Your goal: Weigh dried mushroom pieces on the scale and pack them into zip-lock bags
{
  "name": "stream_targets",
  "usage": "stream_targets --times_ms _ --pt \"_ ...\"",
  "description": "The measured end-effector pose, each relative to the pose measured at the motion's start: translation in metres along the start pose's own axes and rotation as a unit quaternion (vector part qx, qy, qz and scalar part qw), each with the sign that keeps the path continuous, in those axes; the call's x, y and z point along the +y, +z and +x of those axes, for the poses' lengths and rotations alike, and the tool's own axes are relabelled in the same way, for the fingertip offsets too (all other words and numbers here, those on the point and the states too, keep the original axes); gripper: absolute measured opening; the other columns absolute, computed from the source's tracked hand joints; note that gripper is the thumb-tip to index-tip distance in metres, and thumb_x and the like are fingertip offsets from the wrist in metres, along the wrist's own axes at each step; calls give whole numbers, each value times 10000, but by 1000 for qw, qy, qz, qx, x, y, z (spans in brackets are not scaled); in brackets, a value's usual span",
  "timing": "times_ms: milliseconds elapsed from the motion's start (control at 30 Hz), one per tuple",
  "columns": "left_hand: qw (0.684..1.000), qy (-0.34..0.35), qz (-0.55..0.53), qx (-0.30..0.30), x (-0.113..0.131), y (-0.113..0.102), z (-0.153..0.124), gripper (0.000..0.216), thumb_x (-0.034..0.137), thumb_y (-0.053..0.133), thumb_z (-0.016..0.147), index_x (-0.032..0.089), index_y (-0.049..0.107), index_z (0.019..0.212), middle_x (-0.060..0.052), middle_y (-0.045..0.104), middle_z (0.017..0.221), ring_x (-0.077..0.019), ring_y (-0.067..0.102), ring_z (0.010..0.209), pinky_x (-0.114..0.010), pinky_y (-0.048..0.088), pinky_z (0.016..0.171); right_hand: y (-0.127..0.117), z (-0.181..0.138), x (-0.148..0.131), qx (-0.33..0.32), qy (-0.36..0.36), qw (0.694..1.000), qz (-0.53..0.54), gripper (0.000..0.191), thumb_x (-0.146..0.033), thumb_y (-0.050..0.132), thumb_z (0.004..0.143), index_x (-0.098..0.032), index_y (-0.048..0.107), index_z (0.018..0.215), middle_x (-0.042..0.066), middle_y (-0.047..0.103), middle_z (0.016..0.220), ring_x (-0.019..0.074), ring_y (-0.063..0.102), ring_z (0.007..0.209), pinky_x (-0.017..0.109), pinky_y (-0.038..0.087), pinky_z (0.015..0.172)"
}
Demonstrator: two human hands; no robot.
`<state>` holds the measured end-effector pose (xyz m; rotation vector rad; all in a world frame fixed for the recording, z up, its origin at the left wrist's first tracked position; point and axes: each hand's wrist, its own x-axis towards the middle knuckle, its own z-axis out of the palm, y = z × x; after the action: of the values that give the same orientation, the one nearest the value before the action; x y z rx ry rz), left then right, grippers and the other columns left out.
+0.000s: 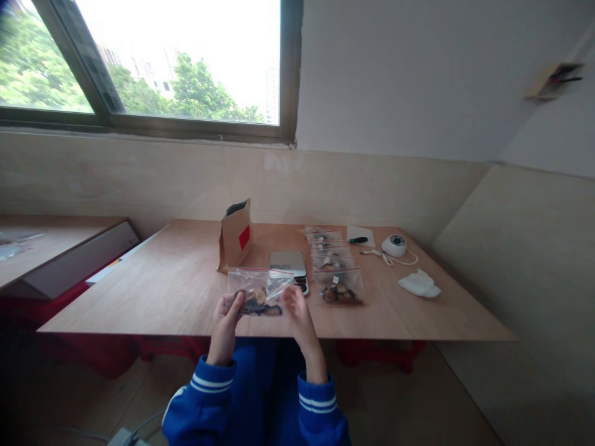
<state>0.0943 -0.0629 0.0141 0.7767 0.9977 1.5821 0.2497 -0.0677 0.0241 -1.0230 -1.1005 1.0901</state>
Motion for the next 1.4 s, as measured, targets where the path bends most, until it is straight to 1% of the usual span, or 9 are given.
stream_targets --times_ms 100,233,433,633,833,1067,1167,1300,1400 --pt "1000 12 19 20 2 -2 2 348 402 730 697 172 549 886 3 640 823 -140 619 807 -254 474 740 2 -1 -4 -34 28 999 9 387 -489 663 766 -205 581 1017 81 707 1005 215 673 880 341 503 824" --pt "999 27 31 23 6 -8 5 364 429 710 710 185 560 934 1 628 857 -141 620 803 -249 480 717 6 3 -4 8 52 997 64 323 -432 713 730 -197 604 923 59 735 876 192 675 706 333 504 739" --pt "995 28 80 -53 19 -14 4 447 438 644 773 226 550 1155 -21 637 930 -175 623 904 -276 482 797 4 4 -4 32 65 995 64 320 -433 713 716 -201 609 910 49 730 862 189 669 697 306 491 688" --pt "988 63 142 -19 21 -10 4 343 514 551 817 190 631 896 39 492 639 -99 495 601 -201 431 589 8 2 -1 -23 51 998 12 389 -539 573 809 -210 638 1007 71 701 980 224 659 886 318 509 741" --pt "978 87 191 8 21 2 8 364 538 516 828 188 606 875 77 366 502 -84 358 450 -194 296 430 21 1 -3 149 13 988 -38 479 -638 481 815 -182 624 777 24 614 612 160 548 514 261 424 468" --pt "976 117 186 -8 26 15 8 340 521 547 815 192 631 840 66 408 476 -96 396 434 -204 326 430 15 0 -13 223 -59 968 -99 502 -635 464 829 -170 653 796 -30 465 493 121 389 413 255 359 427" --pt "981 95 165 -32 25 13 5 330 506 576 801 186 646 838 50 465 499 -108 465 470 -205 392 474 7 2 -10 203 -43 974 -93 504 -638 478 822 -167 657 823 -56 391 449 121 370 397 253 333 412" --pt "987 57 140 -50 25 9 2 349 512 597 780 174 644 852 -32 648 765 -170 642 696 -247 496 612 1 3 -4 172 -34 982 -75 484 -633 504 812 -170 637 852 -68 396 448 106 370 381 233 305 385" --pt "990 43 129 -32 24 9 1 352 518 608 767 176 618 851 -26 654 797 -170 662 649 -245 494 570 2 4 -2 150 -33 986 -59 456 -617 513 817 -178 615 886 -63 447 495 91 373 370 215 287 357"
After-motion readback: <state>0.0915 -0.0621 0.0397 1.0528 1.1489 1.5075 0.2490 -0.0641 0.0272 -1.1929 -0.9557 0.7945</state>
